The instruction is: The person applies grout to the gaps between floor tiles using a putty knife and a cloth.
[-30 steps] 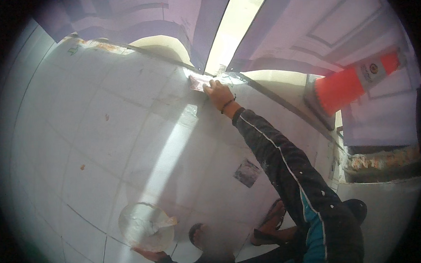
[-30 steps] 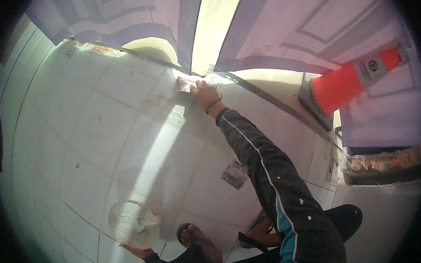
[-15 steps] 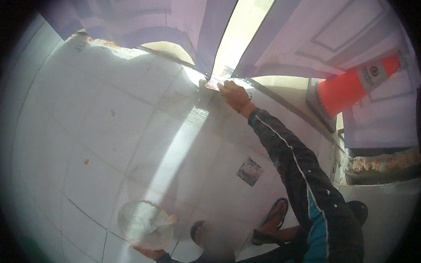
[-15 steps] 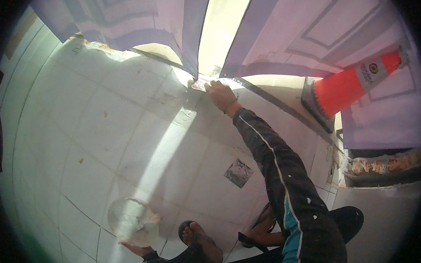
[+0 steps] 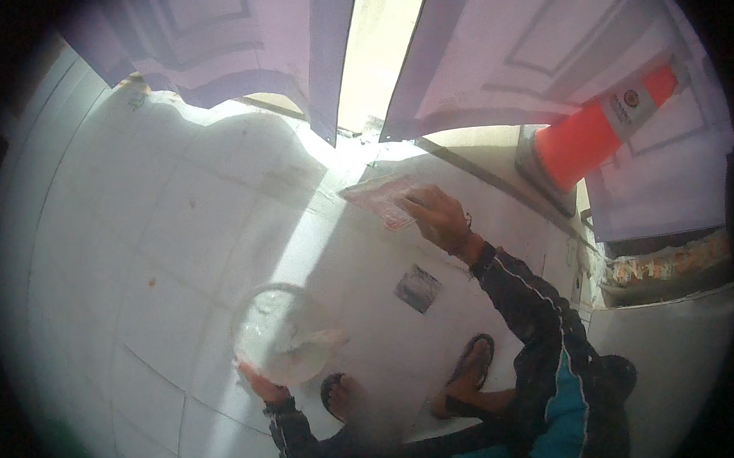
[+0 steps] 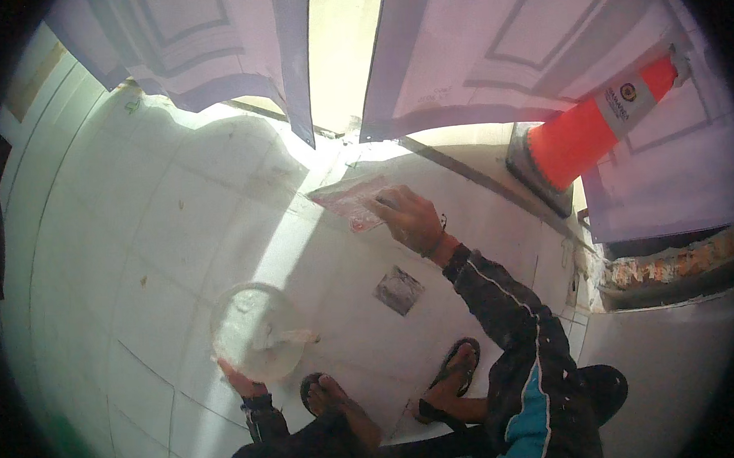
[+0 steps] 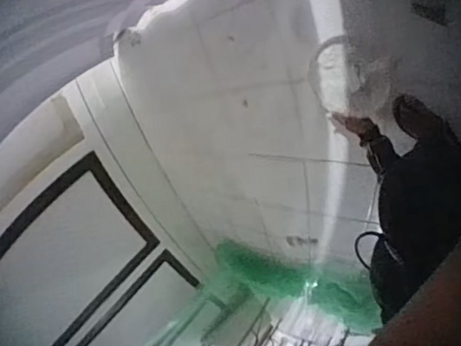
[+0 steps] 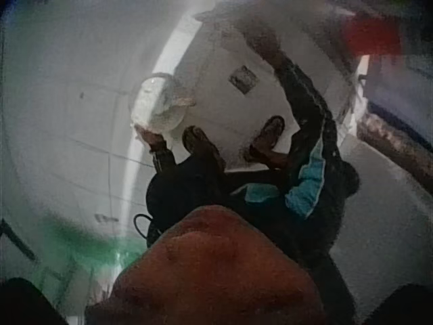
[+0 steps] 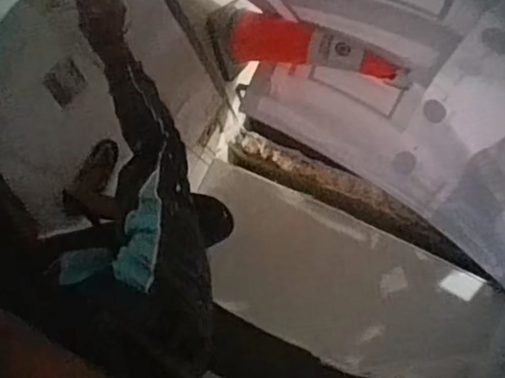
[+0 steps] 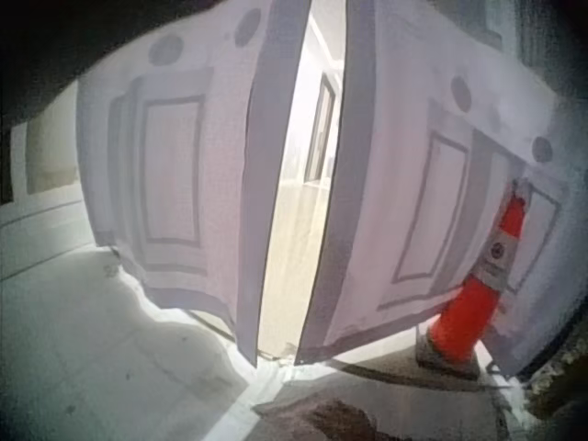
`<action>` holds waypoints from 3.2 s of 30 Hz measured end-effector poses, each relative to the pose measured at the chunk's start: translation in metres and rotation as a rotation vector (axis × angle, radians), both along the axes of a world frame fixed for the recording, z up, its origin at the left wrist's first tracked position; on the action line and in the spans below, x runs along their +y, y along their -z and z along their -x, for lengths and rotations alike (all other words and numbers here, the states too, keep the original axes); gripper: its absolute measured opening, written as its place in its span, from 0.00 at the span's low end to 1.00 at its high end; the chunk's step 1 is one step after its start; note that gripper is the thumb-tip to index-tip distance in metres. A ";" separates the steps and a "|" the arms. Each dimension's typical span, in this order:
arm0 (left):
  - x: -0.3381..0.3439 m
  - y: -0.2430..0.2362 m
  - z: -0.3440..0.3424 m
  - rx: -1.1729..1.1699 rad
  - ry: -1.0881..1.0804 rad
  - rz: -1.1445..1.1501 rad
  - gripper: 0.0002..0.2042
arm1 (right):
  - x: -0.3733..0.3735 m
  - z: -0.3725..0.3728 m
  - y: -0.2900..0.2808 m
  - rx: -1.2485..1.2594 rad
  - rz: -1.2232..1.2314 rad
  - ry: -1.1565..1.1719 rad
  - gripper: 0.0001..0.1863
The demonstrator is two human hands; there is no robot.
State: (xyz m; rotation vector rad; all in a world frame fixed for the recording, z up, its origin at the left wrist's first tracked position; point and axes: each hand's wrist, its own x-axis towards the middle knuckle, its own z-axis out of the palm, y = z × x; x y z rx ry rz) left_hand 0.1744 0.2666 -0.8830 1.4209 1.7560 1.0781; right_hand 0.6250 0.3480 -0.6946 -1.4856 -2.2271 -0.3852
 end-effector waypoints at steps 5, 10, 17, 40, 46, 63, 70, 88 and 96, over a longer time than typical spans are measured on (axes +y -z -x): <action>0.027 -0.020 -0.056 -1.171 0.003 0.160 0.28 | -0.036 0.019 -0.038 0.268 -0.058 -0.149 0.21; 0.015 0.008 -0.069 0.159 0.196 -0.128 0.28 | -0.069 0.008 -0.040 0.293 0.069 -0.141 0.23; 0.004 0.019 -0.050 -0.356 0.184 0.139 0.24 | -0.095 -0.003 -0.026 0.548 0.148 -0.073 0.26; -0.019 -0.019 -0.146 -0.658 0.433 0.244 0.25 | -0.154 0.011 0.035 0.264 0.339 -0.165 0.24; -0.019 0.002 -0.127 -0.308 0.478 0.251 0.25 | -0.125 -0.001 0.042 0.705 0.222 0.126 0.19; 0.092 -0.119 -0.150 0.141 0.645 0.042 0.15 | -0.135 -0.003 0.047 0.773 0.310 0.113 0.14; 0.224 -0.131 -0.210 0.043 1.113 -0.087 0.13 | -0.171 0.030 0.043 0.320 0.465 -0.361 0.25; 0.367 -0.154 -0.225 0.254 0.950 -0.188 0.17 | -0.177 0.044 0.066 0.319 0.412 -0.327 0.24; 0.330 -0.107 -0.256 0.243 1.044 0.290 0.18 | -0.164 0.047 0.073 0.375 0.428 -0.317 0.25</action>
